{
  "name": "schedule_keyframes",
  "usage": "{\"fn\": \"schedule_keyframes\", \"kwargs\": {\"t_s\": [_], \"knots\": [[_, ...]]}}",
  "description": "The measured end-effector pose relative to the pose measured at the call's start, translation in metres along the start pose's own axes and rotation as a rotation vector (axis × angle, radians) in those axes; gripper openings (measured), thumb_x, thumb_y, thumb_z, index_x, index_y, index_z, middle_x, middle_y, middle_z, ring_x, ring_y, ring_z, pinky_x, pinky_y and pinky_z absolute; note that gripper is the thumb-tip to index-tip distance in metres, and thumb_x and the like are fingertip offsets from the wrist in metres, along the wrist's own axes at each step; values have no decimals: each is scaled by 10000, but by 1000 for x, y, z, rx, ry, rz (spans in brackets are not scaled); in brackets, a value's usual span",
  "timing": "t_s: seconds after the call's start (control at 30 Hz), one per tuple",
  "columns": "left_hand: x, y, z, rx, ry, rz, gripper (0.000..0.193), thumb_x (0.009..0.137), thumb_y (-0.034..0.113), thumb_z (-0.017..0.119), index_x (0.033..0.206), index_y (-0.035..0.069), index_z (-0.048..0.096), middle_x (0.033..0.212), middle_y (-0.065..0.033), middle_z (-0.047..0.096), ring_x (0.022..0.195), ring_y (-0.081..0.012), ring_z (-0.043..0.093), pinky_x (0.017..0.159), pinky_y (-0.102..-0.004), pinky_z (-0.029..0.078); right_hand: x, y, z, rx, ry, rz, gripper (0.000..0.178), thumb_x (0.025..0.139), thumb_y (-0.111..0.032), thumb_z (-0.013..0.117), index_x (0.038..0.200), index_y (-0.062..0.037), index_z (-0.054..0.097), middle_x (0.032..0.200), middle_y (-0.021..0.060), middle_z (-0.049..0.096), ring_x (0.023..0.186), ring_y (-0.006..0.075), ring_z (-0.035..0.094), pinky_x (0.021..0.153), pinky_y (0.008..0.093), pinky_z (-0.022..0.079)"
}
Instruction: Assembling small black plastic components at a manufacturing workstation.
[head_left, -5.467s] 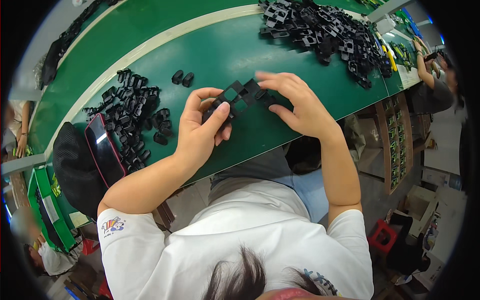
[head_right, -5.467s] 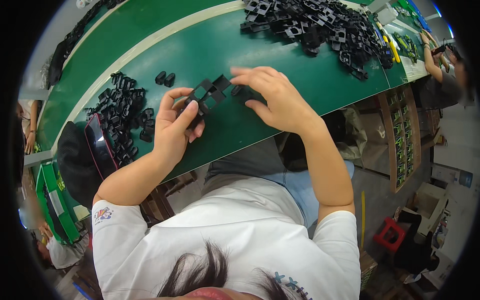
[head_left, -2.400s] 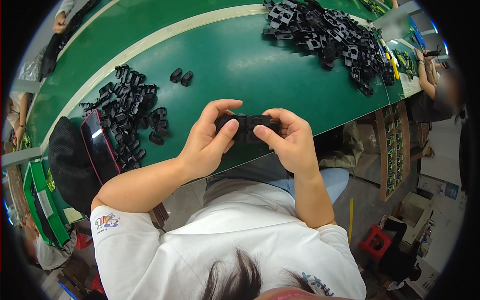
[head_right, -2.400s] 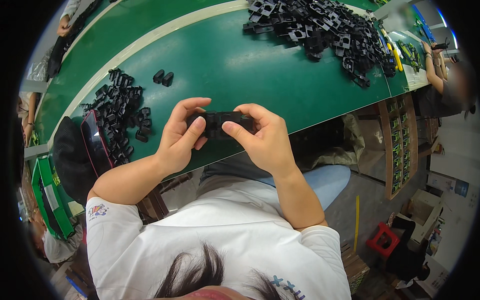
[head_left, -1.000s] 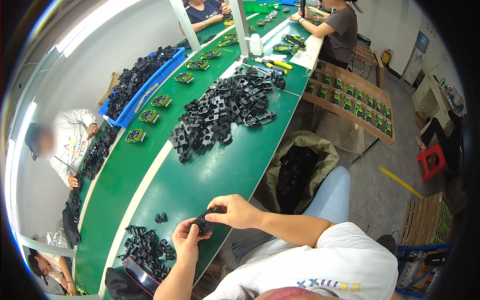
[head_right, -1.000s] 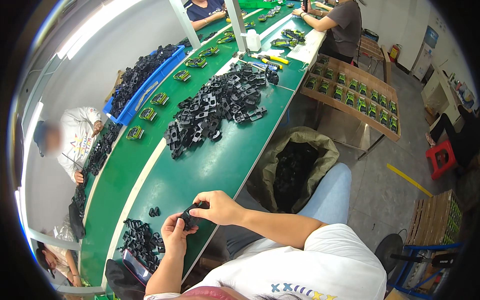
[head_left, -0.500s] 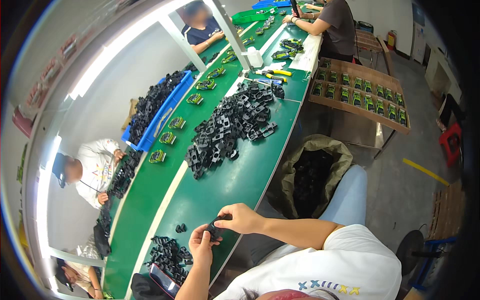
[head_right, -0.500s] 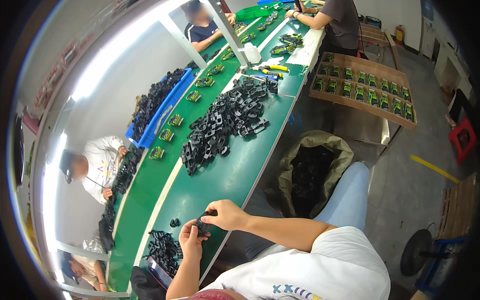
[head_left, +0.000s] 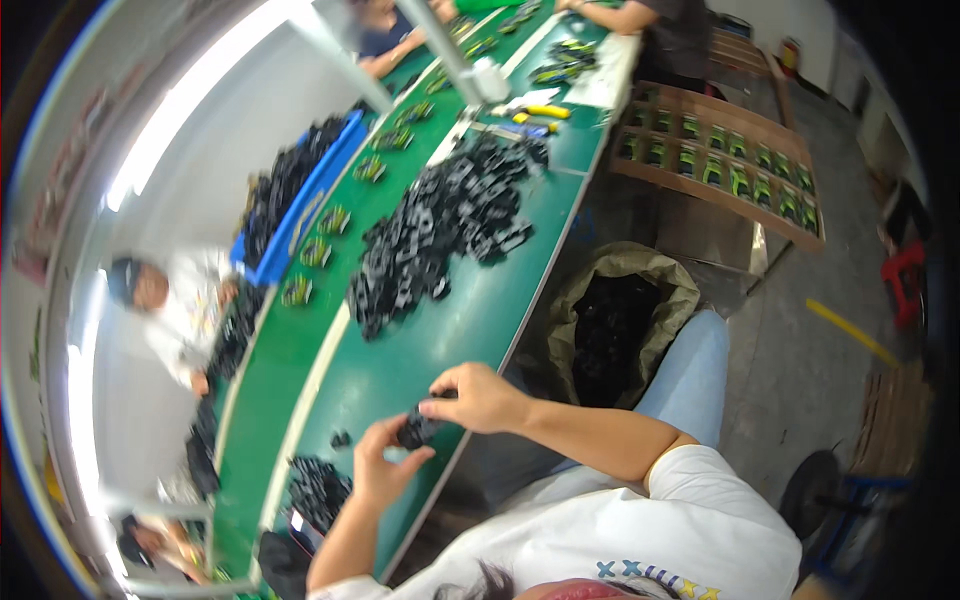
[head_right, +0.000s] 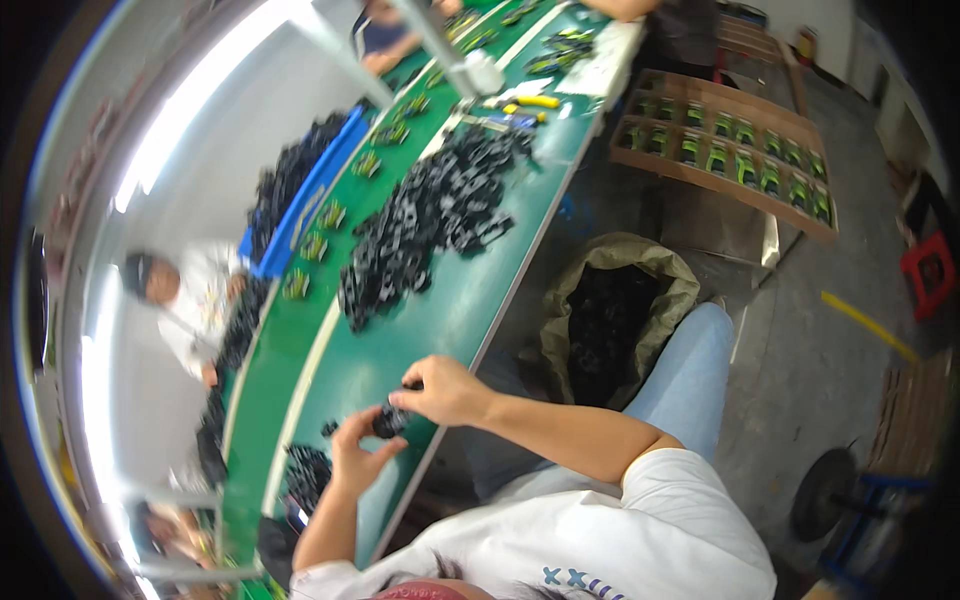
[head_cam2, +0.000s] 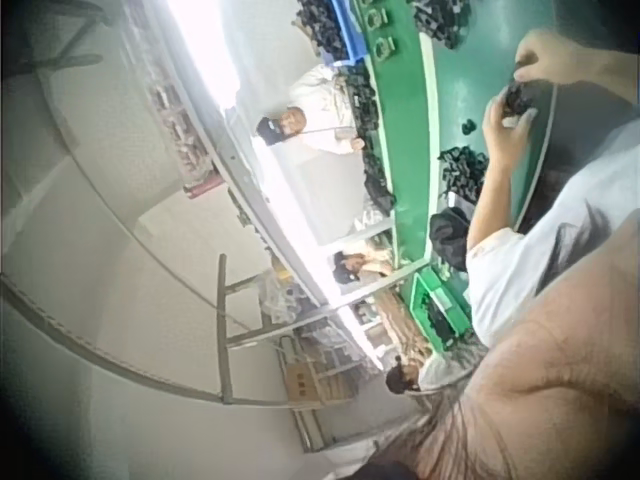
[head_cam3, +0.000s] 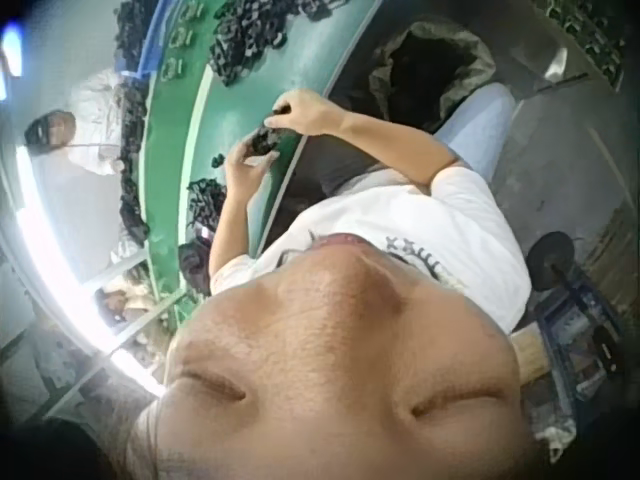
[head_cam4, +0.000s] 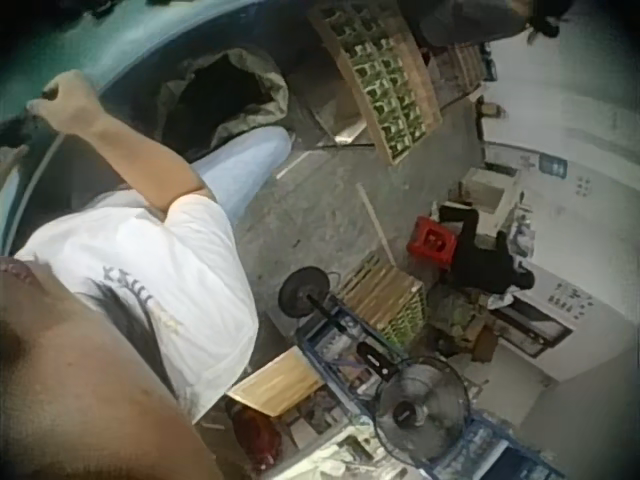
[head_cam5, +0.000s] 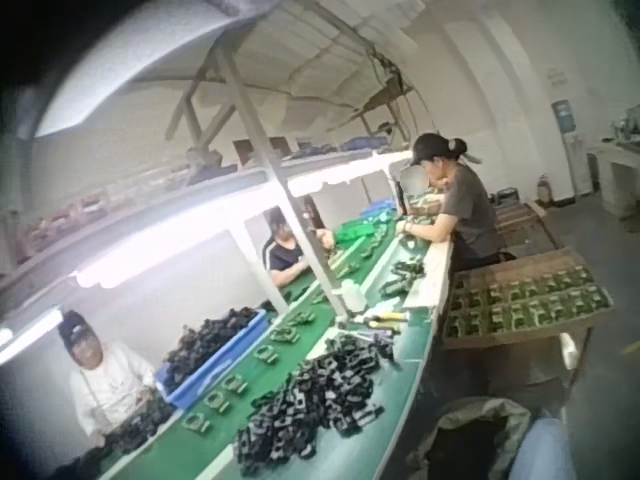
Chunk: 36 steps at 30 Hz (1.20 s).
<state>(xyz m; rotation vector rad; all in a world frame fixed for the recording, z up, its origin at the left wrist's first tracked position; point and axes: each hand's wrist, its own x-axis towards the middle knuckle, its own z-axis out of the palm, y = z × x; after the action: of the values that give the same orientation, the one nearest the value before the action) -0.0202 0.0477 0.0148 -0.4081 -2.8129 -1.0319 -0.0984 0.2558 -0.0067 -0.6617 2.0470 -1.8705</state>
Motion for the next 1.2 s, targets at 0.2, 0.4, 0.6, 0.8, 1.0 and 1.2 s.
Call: {"fn": "schedule_keyframes", "kwargs": {"t_s": [0.2, 0.4, 0.6, 0.8, 1.0, 1.2], "knots": [[26, 9, -15, -106, -70, -37, 499, 688, 193, 774, 1113, 25, 572, 954, -119, 605, 797, -224, 599, 677, -311, 499, 7, -19, -6, 220, 11, 215, 212, 845, -176, 645, 930, 16, 671, 732, 45, 650, 608, 71, 563, 551, 212, 446], [11, -42, -71, -8, 212, -167, 487, 698, 182, 767, 1109, 5, 573, 972, -122, 604, 842, -202, 607, 700, -298, 508, 26, 8, 18, 257, 93, 117, 380, 847, -204, 671, 1105, 45, 544, 789, 43, 584, 637, 73, 545, 530, 200, 446], [36, -193, -172, 349, 638, -438, 500, 700, 256, 765, 1090, -7, 596, 961, -144, 648, 843, -189, 626, 697, -293, 495, 16, 19, 22, -25, 202, 41, 227, 824, -103, 673, 994, 20, 589, 764, 43, 578, 587, 57, 516, 494, 179, 420], [25, -357, -265, 656, 873, -1091, 586, 688, 458, 724, 1107, 63, 613, 1093, -157, 634, 1030, -299, 604, 896, -382, 462, 19, 24, 40, -526, 323, -284, 130, 737, -23, 692, 815, -21, 588, 669, 57, 566, 501, 153, 502, 440, 256, 388], [34, -416, -273, 539, 961, -1438, 527, 687, 459, 738, 1042, 80, 646, 1089, -123, 645, 1009, -272, 622, 851, -382, 493, 25, 24, 51, -675, 351, -312, 145, 690, 4, 686, 751, -50, 567, 636, 42, 553, 493, 181, 495, 427, 276, 370], [39, -500, -291, 691, 785, -1373, 917, 645, 689, 643, 1167, -62, 565, 1255, -223, 526, 1193, -318, 499, 993, -363, 398, 30, 19, 46, -716, 372, -318, 144, 669, -3, 697, 721, -59, 574, 618, 72, 542, 514, 244, 515, 458, 318, 411]]}}
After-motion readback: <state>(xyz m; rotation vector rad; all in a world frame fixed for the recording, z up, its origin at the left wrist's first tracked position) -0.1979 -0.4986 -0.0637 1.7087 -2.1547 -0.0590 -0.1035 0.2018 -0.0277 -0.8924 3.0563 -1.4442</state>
